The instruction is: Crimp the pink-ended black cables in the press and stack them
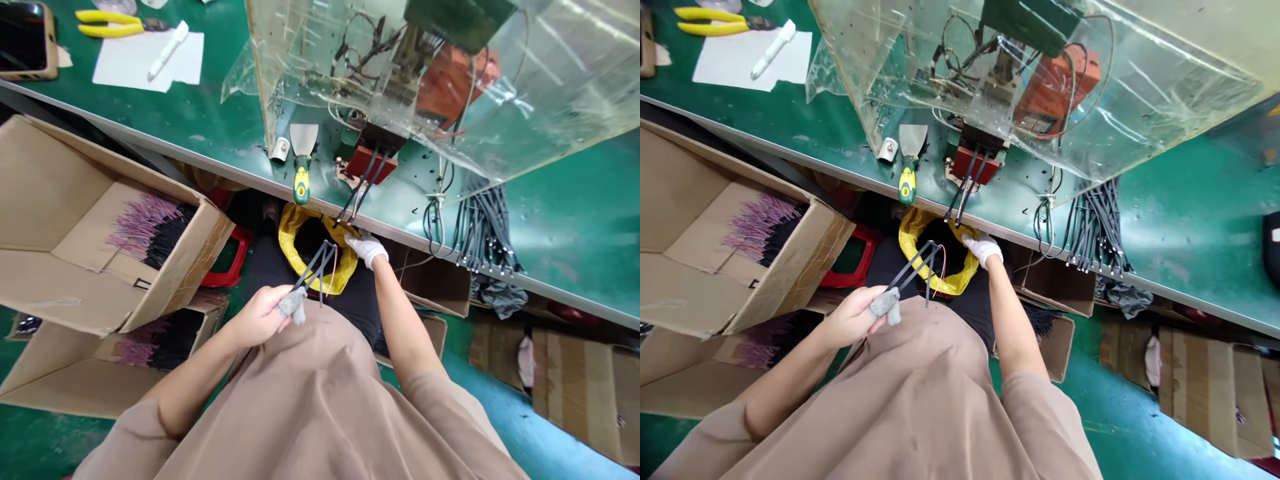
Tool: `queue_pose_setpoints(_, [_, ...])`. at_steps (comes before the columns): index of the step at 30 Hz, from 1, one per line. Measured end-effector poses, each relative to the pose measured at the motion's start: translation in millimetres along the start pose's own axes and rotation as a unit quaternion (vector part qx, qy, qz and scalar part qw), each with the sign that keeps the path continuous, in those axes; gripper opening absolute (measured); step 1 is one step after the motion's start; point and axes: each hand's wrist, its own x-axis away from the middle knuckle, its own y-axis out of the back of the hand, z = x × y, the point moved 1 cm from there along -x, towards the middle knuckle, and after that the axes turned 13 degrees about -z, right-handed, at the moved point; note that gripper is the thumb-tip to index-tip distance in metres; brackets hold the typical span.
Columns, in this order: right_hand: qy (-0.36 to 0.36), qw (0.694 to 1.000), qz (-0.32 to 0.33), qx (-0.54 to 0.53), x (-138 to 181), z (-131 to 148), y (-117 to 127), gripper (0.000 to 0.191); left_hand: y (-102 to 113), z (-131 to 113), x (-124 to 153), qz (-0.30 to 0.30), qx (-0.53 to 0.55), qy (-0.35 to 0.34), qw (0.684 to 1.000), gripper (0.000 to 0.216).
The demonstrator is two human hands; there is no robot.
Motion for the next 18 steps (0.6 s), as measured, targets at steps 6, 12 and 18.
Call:
queue_pose_setpoints(6, [-0.198,0.909,0.328,-0.163,68,3,-13,0.064,-28,25,-35,-0.016,-0.005,0.075,0.997,0.030])
queue_pose_setpoints(12, [-0.193,0.889,0.190,-0.369,79,16,-34,0.029,-50,46,-39,0.017,-0.008,0.148,0.989,0.023])
queue_pose_setpoints(18, [-0.151,0.960,-0.020,-0.236,52,5,-52,0.041,-61,53,-40,0.032,-0.054,0.129,0.990,0.016])
